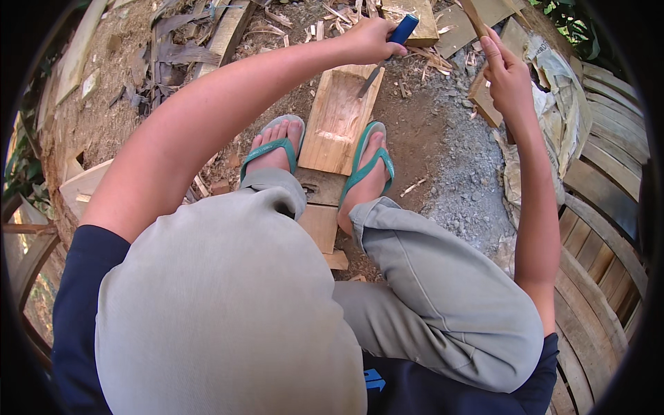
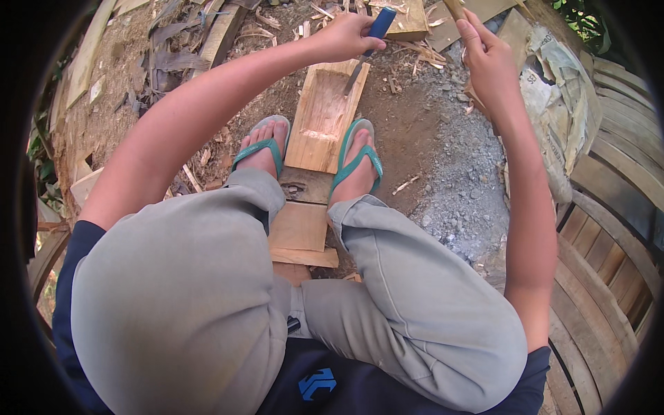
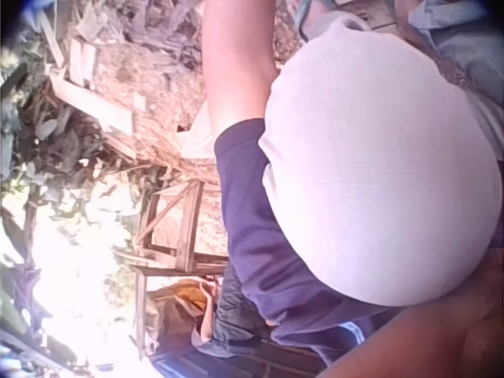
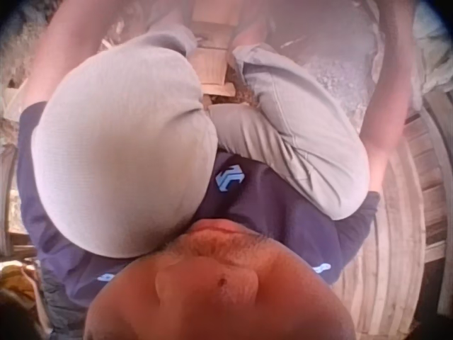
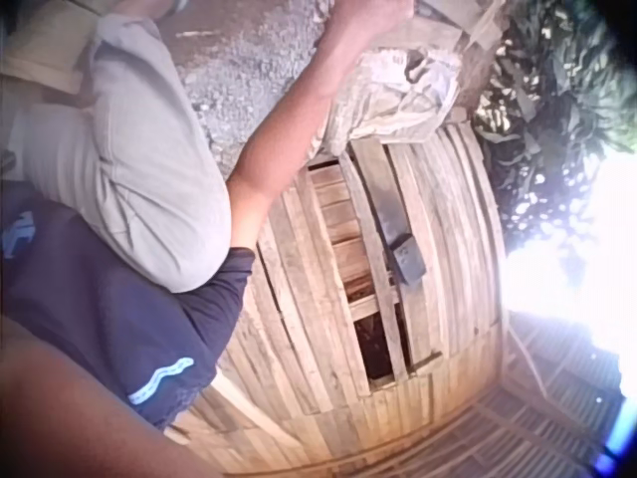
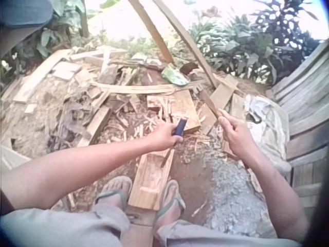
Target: The person chisels a rectangular groove into a piece of wood, using a hammer to strike the chisel and clearing out wood shavings by hand.
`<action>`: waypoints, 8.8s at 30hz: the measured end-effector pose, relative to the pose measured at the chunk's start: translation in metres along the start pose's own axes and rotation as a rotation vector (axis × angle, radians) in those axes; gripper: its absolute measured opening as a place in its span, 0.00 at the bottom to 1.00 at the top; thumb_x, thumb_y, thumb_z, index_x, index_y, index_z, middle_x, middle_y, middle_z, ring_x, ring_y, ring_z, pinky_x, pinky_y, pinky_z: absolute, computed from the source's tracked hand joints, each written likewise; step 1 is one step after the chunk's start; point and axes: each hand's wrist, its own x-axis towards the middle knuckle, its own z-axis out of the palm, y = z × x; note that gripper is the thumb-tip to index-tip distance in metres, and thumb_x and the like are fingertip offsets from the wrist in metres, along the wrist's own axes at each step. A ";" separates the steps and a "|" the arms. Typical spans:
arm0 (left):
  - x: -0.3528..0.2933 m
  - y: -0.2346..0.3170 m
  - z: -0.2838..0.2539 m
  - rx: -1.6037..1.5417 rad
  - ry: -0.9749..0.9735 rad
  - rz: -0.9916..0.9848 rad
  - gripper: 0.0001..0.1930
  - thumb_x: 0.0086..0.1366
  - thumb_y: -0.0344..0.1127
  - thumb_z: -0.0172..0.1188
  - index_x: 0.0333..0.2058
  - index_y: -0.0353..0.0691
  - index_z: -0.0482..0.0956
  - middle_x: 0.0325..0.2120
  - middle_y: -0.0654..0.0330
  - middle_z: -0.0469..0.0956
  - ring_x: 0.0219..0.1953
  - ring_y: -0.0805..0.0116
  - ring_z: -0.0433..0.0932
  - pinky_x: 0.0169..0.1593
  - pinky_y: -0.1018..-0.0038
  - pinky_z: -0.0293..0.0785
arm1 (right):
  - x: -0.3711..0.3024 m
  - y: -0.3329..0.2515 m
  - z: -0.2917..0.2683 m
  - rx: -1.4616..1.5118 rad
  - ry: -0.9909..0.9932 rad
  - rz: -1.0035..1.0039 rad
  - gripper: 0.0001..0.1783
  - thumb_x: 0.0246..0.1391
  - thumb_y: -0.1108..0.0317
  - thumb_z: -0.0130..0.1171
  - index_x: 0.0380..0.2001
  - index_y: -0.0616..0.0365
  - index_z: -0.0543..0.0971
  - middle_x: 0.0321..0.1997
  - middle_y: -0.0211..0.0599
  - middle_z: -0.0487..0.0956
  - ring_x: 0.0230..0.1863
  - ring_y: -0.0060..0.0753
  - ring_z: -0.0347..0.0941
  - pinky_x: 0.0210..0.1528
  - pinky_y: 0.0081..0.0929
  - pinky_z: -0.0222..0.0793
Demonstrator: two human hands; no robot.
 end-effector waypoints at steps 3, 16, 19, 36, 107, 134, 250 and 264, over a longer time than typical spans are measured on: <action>0.001 -0.007 -0.003 0.025 0.031 0.019 0.18 0.65 0.44 0.70 0.40 0.31 0.83 0.26 0.58 0.83 0.28 0.74 0.81 0.33 0.71 0.77 | 0.002 -0.009 -0.004 -0.087 -0.294 0.098 0.29 0.69 0.48 0.56 0.65 0.53 0.76 0.20 0.17 0.59 0.21 0.14 0.53 0.23 0.22 0.50; 0.007 -0.014 0.000 0.057 0.058 -0.028 0.21 0.62 0.48 0.72 0.41 0.35 0.84 0.24 0.59 0.83 0.26 0.72 0.83 0.31 0.72 0.78 | 0.015 0.017 0.017 -0.094 -0.120 -0.085 0.29 0.70 0.47 0.53 0.65 0.54 0.75 0.21 0.22 0.68 0.23 0.14 0.62 0.27 0.24 0.60; 0.012 -0.019 0.003 0.008 0.016 -0.058 0.22 0.62 0.51 0.71 0.41 0.35 0.83 0.24 0.60 0.82 0.23 0.73 0.80 0.29 0.71 0.76 | 0.018 0.013 0.030 0.008 -0.116 0.003 0.29 0.68 0.46 0.54 0.64 0.53 0.77 0.21 0.22 0.69 0.22 0.14 0.63 0.25 0.23 0.59; 0.005 -0.038 -0.005 -0.110 -0.055 0.041 0.19 0.68 0.47 0.65 0.47 0.37 0.82 0.35 0.57 0.86 0.38 0.72 0.83 0.44 0.70 0.76 | 0.013 0.012 0.029 -0.048 0.015 -0.062 0.28 0.70 0.46 0.52 0.65 0.48 0.75 0.21 0.27 0.72 0.24 0.20 0.65 0.30 0.26 0.64; 0.013 -0.035 0.004 0.130 -0.052 -0.072 0.21 0.64 0.51 0.69 0.41 0.36 0.86 0.26 0.57 0.85 0.30 0.70 0.85 0.38 0.70 0.79 | 0.047 0.014 0.008 -0.240 -0.069 -0.131 0.25 0.69 0.45 0.53 0.61 0.43 0.80 0.22 0.29 0.71 0.18 0.16 0.63 0.20 0.27 0.61; 0.006 -0.049 0.004 0.087 0.007 -0.057 0.25 0.62 0.56 0.69 0.45 0.39 0.84 0.28 0.58 0.84 0.32 0.68 0.83 0.39 0.68 0.77 | 0.027 0.030 0.026 -0.129 -0.073 -0.126 0.25 0.70 0.48 0.54 0.65 0.41 0.76 0.21 0.18 0.60 0.22 0.13 0.55 0.23 0.21 0.52; -0.005 -0.040 0.010 0.191 -0.083 -0.167 0.21 0.61 0.51 0.71 0.44 0.41 0.88 0.29 0.55 0.86 0.32 0.67 0.85 0.40 0.68 0.78 | 0.034 0.021 0.025 -0.242 -0.352 -0.002 0.28 0.70 0.49 0.54 0.68 0.47 0.73 0.26 0.24 0.68 0.28 0.18 0.62 0.32 0.24 0.58; -0.007 -0.039 0.013 0.131 -0.076 -0.182 0.20 0.62 0.49 0.71 0.43 0.38 0.86 0.32 0.54 0.86 0.35 0.66 0.85 0.43 0.67 0.77 | 0.029 0.002 0.024 -0.320 -0.366 -0.066 0.25 0.68 0.52 0.56 0.64 0.47 0.77 0.19 0.24 0.66 0.24 0.16 0.61 0.27 0.27 0.60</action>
